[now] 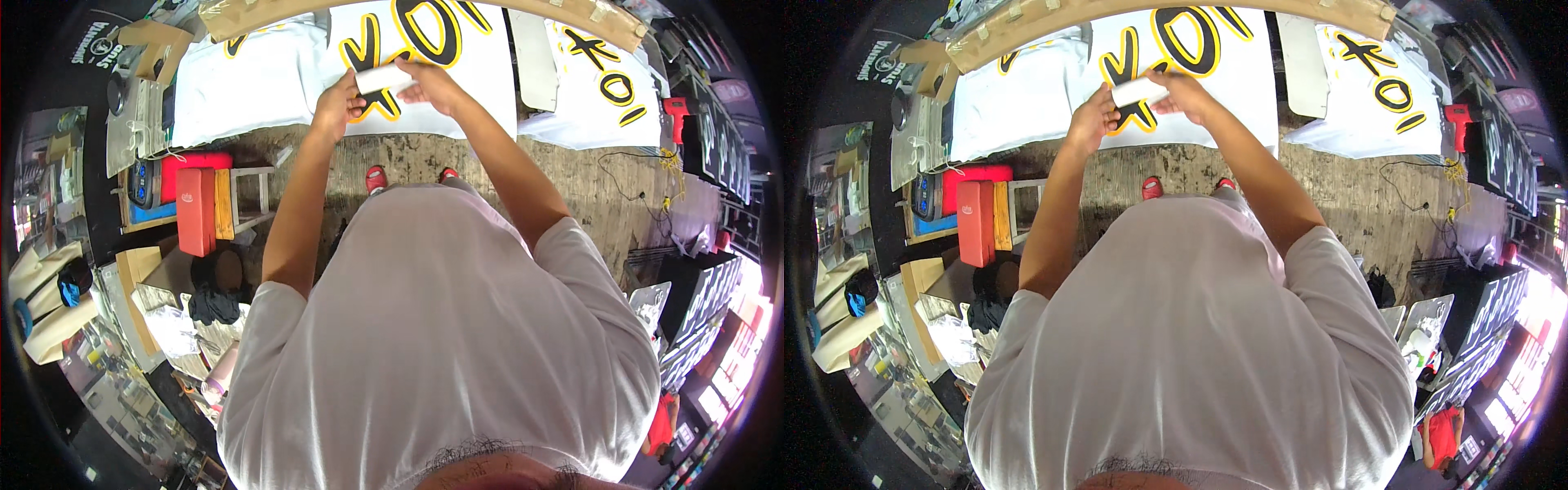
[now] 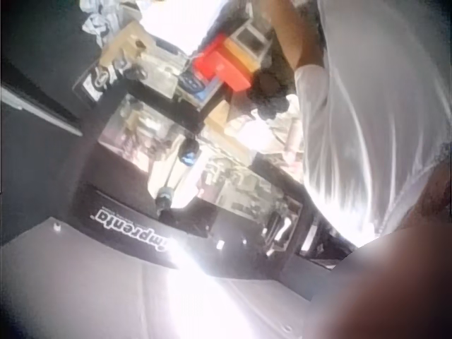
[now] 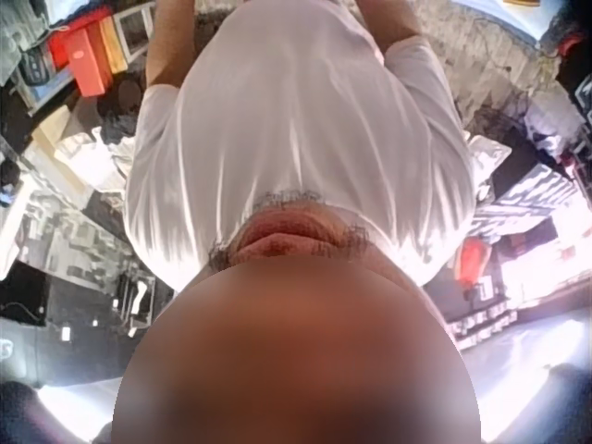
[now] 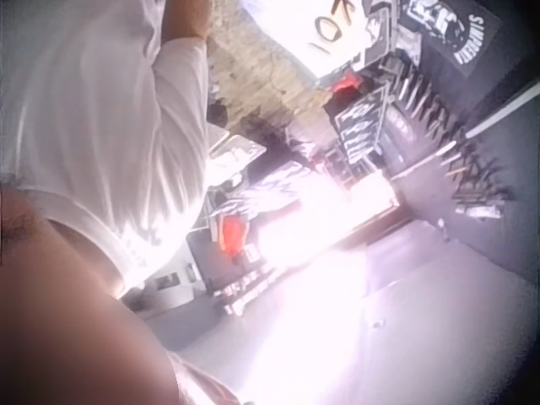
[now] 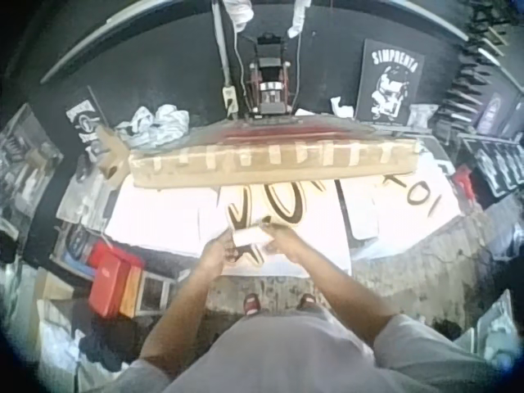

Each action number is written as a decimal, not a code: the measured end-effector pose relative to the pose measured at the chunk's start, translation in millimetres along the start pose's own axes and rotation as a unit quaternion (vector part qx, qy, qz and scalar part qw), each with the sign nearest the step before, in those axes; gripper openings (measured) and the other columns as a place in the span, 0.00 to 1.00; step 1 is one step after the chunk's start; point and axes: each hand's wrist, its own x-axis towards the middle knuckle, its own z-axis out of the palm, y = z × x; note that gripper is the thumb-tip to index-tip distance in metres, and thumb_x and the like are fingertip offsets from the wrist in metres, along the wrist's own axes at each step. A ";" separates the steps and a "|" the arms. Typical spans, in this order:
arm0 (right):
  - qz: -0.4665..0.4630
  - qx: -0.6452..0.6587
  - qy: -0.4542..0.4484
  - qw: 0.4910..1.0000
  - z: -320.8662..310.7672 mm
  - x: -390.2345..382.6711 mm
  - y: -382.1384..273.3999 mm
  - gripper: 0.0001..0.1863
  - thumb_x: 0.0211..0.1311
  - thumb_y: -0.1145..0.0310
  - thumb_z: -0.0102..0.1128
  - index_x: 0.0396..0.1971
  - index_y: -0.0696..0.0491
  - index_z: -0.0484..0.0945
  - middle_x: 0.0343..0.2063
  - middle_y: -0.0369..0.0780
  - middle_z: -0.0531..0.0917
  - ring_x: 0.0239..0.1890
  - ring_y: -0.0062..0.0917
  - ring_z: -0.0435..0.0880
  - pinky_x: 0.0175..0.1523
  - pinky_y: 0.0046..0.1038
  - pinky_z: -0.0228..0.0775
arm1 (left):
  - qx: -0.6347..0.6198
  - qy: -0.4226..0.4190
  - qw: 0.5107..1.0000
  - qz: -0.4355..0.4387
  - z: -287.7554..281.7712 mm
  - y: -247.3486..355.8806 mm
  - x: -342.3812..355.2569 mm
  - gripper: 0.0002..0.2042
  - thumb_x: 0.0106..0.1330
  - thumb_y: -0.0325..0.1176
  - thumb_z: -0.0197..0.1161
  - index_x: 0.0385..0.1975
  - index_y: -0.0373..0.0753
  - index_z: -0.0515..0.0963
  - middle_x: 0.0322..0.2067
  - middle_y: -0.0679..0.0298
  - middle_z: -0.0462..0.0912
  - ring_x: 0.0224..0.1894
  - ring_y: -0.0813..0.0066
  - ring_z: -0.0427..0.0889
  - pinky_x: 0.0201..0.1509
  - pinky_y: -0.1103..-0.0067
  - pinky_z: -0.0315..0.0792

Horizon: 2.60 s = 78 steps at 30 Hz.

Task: The person uses a heat gun to dry ink on black fabric, then places a white t-shirt onto a heat press, aligns it, and closes the press by hand.

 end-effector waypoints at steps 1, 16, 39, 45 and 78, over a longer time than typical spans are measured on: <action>0.010 0.000 -0.002 1.000 -2.2 -6.1 10.9 0.31 0.68 0.46 0.58 0.53 0.62 0.72 0.39 0.40 0.81 0.32 0.23 0.84 0.39 0.23 0.80 | 0.007 -0.016 0.999 -0.034 -1.9 -1.8 -7.1 0.23 0.73 0.55 0.52 0.49 0.39 0.78 0.38 0.68 0.81 0.29 0.81 0.72 0.32 0.83 0.65; 0.005 0.049 -0.063 0.997 -15.1 5.0 -27.0 0.31 0.72 0.40 0.43 0.57 0.52 0.69 0.48 0.38 0.79 0.43 0.24 0.80 0.43 0.24 0.74 | 0.055 -0.049 0.997 0.022 21.0 31.8 -3.2 0.32 0.71 0.63 0.48 0.56 0.38 0.73 0.46 0.65 0.81 0.32 0.82 0.77 0.32 0.83 0.67; 0.093 0.119 -0.183 0.971 12.0 -10.6 29.5 0.31 0.73 0.41 0.41 0.60 0.52 0.67 0.50 0.39 0.79 0.43 0.27 0.83 0.42 0.25 0.74 | 0.057 -0.078 0.994 -0.042 -33.2 -9.2 -36.4 0.32 0.71 0.64 0.47 0.56 0.40 0.73 0.44 0.64 0.81 0.33 0.80 0.80 0.30 0.84 0.69; 0.126 0.169 -0.166 0.963 31.9 -88.3 45.3 0.30 0.72 0.43 0.47 0.60 0.52 0.69 0.51 0.39 0.79 0.45 0.28 0.81 0.42 0.28 0.74 | 0.107 -0.064 0.982 -0.144 -27.1 -5.4 -111.2 0.33 0.70 0.64 0.49 0.59 0.39 0.70 0.48 0.65 0.78 0.32 0.78 0.79 0.33 0.79 0.72; 0.029 0.061 -0.002 0.998 -60.6 68.6 -32.4 0.27 0.69 0.46 0.54 0.59 0.50 0.69 0.48 0.38 0.79 0.39 0.25 0.83 0.43 0.29 0.75 | 0.068 -0.095 0.991 -0.064 30.4 52.3 92.5 0.21 0.73 0.52 0.52 0.55 0.44 0.71 0.48 0.64 0.78 0.43 0.70 0.81 0.41 0.74 0.77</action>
